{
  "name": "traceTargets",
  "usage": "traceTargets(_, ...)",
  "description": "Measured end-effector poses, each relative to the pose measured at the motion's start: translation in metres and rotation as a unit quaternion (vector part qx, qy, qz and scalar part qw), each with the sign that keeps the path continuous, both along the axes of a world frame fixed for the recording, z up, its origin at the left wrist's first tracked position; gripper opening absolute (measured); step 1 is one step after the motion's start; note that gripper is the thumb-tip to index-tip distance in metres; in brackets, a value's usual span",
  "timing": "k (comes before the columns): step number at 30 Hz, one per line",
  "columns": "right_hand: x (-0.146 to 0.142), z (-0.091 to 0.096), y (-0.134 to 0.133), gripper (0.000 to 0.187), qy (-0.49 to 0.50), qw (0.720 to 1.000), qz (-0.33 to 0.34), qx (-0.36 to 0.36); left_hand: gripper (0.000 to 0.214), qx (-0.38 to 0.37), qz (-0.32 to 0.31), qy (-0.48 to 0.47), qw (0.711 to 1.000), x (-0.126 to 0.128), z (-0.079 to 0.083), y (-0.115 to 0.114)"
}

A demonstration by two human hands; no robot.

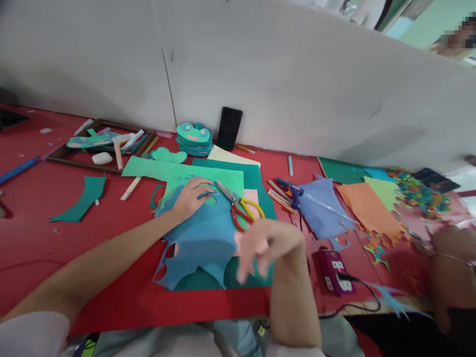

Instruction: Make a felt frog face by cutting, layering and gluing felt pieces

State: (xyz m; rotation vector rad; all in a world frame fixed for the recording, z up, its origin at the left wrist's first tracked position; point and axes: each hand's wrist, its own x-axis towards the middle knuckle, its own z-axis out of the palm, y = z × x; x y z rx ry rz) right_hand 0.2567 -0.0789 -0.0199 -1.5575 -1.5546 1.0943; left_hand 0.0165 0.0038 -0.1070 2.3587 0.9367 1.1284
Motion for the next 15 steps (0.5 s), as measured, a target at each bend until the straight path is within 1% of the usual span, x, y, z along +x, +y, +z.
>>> traceTargets(1, -0.009, -0.003, 0.0, 0.033, 0.019, 0.998, 0.043, -0.033, 0.014, -0.003, -0.002, 0.001, 1.0, -0.001, 0.001, 0.0)
traceTargets(2, -0.02, -0.009, 0.004, 0.034, 0.051, 0.991, 0.094, -0.079, 0.017, -0.006, -0.002, 0.003, 1.0, -0.002, 0.001, 0.0)
traceTargets(3, -0.032, -0.017, 0.009, 0.035, 0.101, 0.983, 0.112, -0.107, 0.02, -0.007, -0.001, 0.007, 1.0, -0.003, 0.002, -0.001)
traceTargets(4, -0.045, -0.027, 0.016, 0.037, 0.158, 0.98, 0.068, -0.098, 0.022, -0.006, 0.006, 0.007, 1.0, -0.003, 0.002, -0.001)
traceTargets(6, -0.067, -0.046, 0.031, 0.04, 0.247, 0.965, -0.069, -0.061, 0.022, 0.005, 0.041, -0.002, 0.999, -0.004, 0.003, -0.001)
traceTargets(7, -0.076, -0.054, 0.036, 0.041, 0.262, 0.957, -0.109, -0.054, 0.021, 0.016, 0.058, -0.006, 0.998, -0.004, 0.003, -0.002)
traceTargets(8, -0.082, -0.06, 0.039, 0.041, 0.268, 0.953, -0.131, -0.044, 0.02, 0.028, 0.067, -0.002, 0.997, -0.004, 0.003, -0.002)
traceTargets(10, -0.089, -0.066, 0.04, 0.042, 0.259, 0.957, -0.131, -0.025, 0.021, 0.045, 0.068, 0.025, 0.996, -0.004, 0.004, -0.003)
traceTargets(13, -0.088, -0.068, 0.035, 0.037, 0.21, 0.974, -0.081, 0.008, 0.026, 0.038, 0.053, 0.087, 0.994, -0.004, 0.009, -0.006)
traceTargets(15, -0.086, -0.069, 0.033, 0.032, 0.192, 0.979, -0.068, 0.029, 0.029, 0.03, 0.054, 0.096, 0.994, -0.004, 0.013, -0.008)
